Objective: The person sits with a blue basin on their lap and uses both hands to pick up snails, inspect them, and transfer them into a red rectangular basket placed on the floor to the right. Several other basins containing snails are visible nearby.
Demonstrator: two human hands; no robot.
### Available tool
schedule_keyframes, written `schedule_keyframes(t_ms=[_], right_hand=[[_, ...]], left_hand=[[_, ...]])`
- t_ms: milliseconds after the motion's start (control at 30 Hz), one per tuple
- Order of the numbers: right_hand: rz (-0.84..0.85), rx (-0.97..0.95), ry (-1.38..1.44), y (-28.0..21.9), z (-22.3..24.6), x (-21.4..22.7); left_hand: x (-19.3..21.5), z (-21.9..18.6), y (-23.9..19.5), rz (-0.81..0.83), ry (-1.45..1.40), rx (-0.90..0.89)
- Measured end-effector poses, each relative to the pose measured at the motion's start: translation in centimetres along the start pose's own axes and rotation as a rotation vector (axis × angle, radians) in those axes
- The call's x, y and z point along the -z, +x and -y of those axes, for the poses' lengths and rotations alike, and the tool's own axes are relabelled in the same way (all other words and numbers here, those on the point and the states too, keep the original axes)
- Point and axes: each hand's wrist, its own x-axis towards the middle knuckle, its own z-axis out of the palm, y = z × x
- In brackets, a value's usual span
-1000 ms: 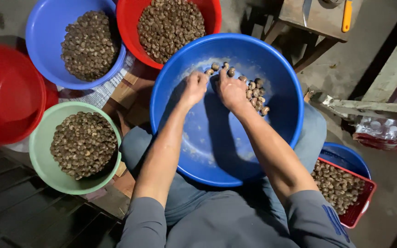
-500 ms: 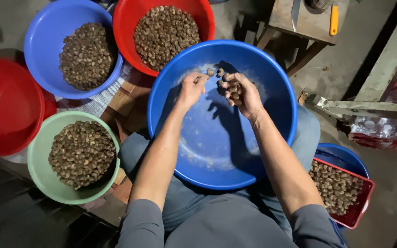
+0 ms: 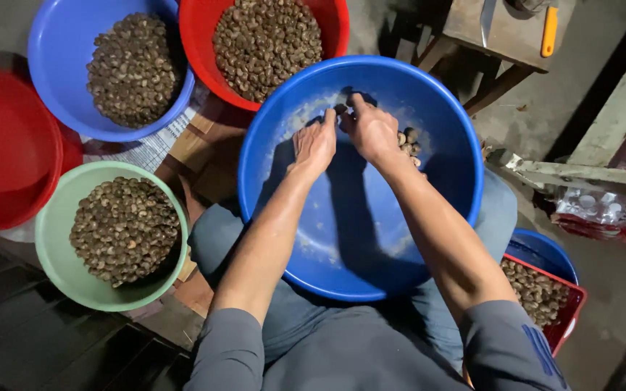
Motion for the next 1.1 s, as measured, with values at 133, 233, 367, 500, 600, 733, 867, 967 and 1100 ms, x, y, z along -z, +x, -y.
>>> schedule_keyframes(t_ms=[133,233,367,500,600,733,867,967,1100], right_hand=[[0.011,0.099,-0.259,1.7,-0.3,-2.2],[0.03,0.103,-0.286,2.2,-0.6,-2.6],[-0.03,0.14,-0.318,1.9,-0.9,-2.9],[0.006,0.068,-0.141,-0.7,-0.3,-1.2],[-0.08,0.136,0.441,-4.2,1.0,0.9],[0.203,-0.199,1.376,-6.4,0.0,-1.9],[0.473,-0.245,1.597,-10.3,2.7,-0.8],[0.391,-0.428,1.611,-13.2,6.3,1.8],[0.345,-0.544,1.777,-14.3,5.3,-2.9]], left_hand=[[-0.3,0.1,0.2,0.074,0.002,0.04],[-0.7,0.3,0.3,0.104,-0.006,0.064],[-2.6,1.8,1.2,0.037,0.084,-0.03],[-1.9,1.7,1.0,0.013,-0.106,0.006],[-3.1,2.7,2.1,-0.189,-0.302,0.012],[-0.2,1.2,0.0,-0.272,-0.933,0.021],[4.3,-2.4,-6.5,-0.338,-1.085,0.0],[3.1,-2.1,-9.9,-0.52,-0.944,-0.156],[2.7,-5.1,-15.4,-0.46,-0.839,-0.115]])
